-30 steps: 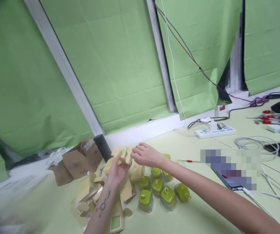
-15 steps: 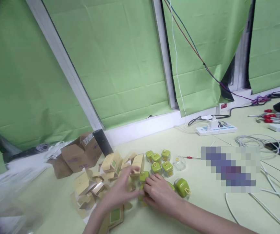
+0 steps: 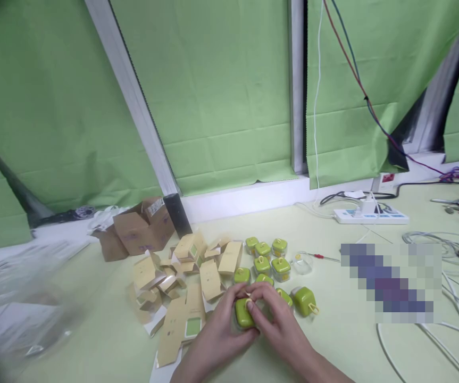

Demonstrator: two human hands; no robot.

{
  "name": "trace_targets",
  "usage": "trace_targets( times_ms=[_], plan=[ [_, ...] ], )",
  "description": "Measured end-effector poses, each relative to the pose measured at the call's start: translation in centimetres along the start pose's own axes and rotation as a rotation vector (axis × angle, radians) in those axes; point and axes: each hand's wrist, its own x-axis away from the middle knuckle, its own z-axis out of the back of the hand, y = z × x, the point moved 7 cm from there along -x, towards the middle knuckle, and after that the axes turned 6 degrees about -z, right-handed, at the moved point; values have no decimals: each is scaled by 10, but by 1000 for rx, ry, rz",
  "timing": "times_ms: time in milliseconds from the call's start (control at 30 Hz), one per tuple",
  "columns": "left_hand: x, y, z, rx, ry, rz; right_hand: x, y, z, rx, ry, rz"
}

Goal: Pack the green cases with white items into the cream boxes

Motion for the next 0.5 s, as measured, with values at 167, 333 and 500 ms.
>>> trace_targets(
  times_ms=[167, 333, 500],
  plan=[
    [2, 27, 11, 71, 122, 26, -5, -8, 7, -388, 87, -131],
    [11, 43, 12, 101, 167, 100, 2, -30, 15, -467, 169, -106],
    [20, 43, -1, 119, 164, 163, 11, -30, 31, -376, 233, -96]
  ],
)
